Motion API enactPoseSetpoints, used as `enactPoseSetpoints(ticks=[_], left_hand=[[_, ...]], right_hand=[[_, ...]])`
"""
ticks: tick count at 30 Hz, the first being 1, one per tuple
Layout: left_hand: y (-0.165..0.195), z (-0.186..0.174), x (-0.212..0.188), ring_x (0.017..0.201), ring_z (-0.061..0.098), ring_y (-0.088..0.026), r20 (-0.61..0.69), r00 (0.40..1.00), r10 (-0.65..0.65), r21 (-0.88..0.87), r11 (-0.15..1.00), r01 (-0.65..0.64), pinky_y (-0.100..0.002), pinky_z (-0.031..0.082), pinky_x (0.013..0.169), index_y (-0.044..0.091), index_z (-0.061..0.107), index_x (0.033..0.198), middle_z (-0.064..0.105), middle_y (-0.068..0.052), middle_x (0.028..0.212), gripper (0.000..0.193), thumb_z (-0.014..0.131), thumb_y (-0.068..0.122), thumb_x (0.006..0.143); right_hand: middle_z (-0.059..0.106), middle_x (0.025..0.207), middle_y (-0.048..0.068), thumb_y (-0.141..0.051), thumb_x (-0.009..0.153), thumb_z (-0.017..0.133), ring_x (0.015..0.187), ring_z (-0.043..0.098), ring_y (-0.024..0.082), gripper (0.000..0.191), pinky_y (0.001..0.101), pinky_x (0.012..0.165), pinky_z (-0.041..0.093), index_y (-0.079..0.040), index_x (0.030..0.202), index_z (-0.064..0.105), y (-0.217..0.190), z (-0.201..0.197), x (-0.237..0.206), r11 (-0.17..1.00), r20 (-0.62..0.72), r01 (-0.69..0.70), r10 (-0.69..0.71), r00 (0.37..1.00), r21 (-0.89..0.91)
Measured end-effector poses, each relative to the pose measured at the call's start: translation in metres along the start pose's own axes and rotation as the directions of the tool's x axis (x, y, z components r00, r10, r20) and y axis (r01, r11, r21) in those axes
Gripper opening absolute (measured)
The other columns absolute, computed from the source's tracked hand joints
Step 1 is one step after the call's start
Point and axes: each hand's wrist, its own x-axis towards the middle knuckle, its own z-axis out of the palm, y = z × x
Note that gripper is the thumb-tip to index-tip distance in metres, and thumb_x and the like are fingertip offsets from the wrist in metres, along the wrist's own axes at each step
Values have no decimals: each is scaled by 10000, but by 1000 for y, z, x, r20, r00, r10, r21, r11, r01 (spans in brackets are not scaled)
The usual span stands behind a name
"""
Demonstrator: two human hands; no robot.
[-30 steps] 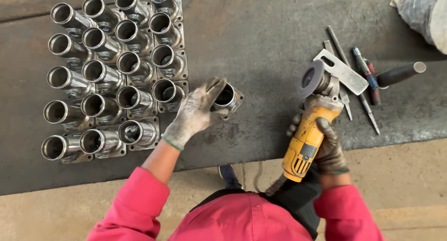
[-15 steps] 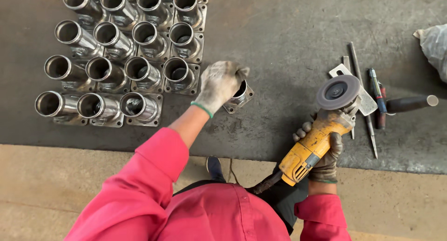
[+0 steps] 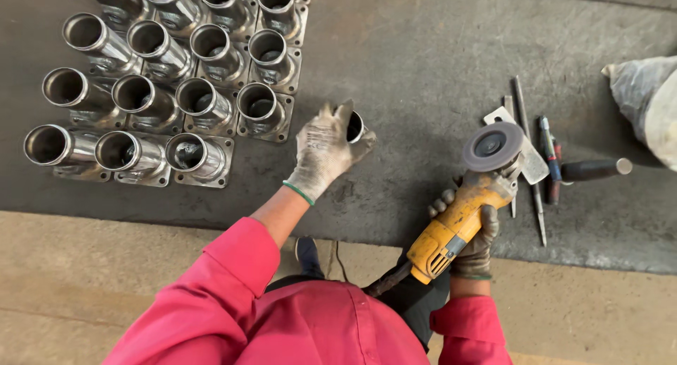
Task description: The person picks up a stainless pipe flange fitting from a tray on the workbench and grinds its weld seam with an angle grinder, producing sparks. They rotate the fitting to grind different sides, set finished pieces aside, and later file and handle finished fittings.
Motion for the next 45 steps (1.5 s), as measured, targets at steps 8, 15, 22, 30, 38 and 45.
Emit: enactPoseSetpoints(ticks=[8, 15, 22, 30, 38, 45], left_hand=[[-29, 26, -7, 901, 703, -331, 527, 831, 181, -482, -741, 467, -496, 574, 780, 108, 598, 1288, 701, -135, 1088, 502, 726, 397, 898], [-41, 52, -12, 1015, 683, -296, 437, 834, 337, -301, -819, 489, -454, 561, 894, 81, 592, 1281, 684, -132, 1164, 473, 682, 400, 942], [-49, 53, -17, 1129, 662, -262, 429, 833, 350, -272, -829, 488, -411, 548, 1009, 54, 587, 1273, 668, -129, 1240, 454, 637, 402, 985], [-56, 60, -19, 1175, 655, -253, 411, 853, 322, -309, -831, 462, -402, 541, 1056, 41, 577, 1287, 660, -136, 1275, 457, 620, 399, 1005], [-59, 72, -23, 1202, 647, -227, 285, 928, 239, -565, -740, 364, -400, 533, 1072, 66, 565, 1301, 656, -117, 1297, 389, 612, 371, 1064], [-55, 59, -25, 1196, 646, -234, 373, 881, 291, -395, -810, 434, -402, 536, 1065, 62, 569, 1295, 656, -124, 1290, 397, 612, 377, 1056]], right_hand=[[561, 1135, 128, -482, 866, 791, 1018, 576, 287, 820, 467, 949, 495, -55, 1489, 470, 0, -3, 8, 999, 5, -47, 47, 999, 13], [574, 1164, 131, -462, 894, 788, 1038, 579, 280, 740, 462, 967, 487, -39, 1402, 455, -1, -2, 9, 999, 29, -44, 44, 999, -14], [591, 1138, 129, -453, 862, 808, 1028, 600, 288, 831, 477, 960, 501, -52, 1501, 459, 1, 4, 6, 998, -12, -53, 53, 999, -41], [593, 1117, 135, -431, 869, 802, 1017, 604, 294, 802, 499, 948, 503, -56, 1489, 457, 3, 11, 6, 997, -15, -65, 64, 998, -46], [598, 1119, 138, -418, 862, 805, 1029, 607, 295, 796, 500, 957, 501, -58, 1481, 459, 4, 18, 2, 991, 9, -59, 61, 998, -122], [598, 1111, 132, -428, 866, 801, 1025, 602, 287, 798, 493, 959, 499, -50, 1480, 460, 5, 22, 0, 987, 5, -54, 55, 998, -149]])
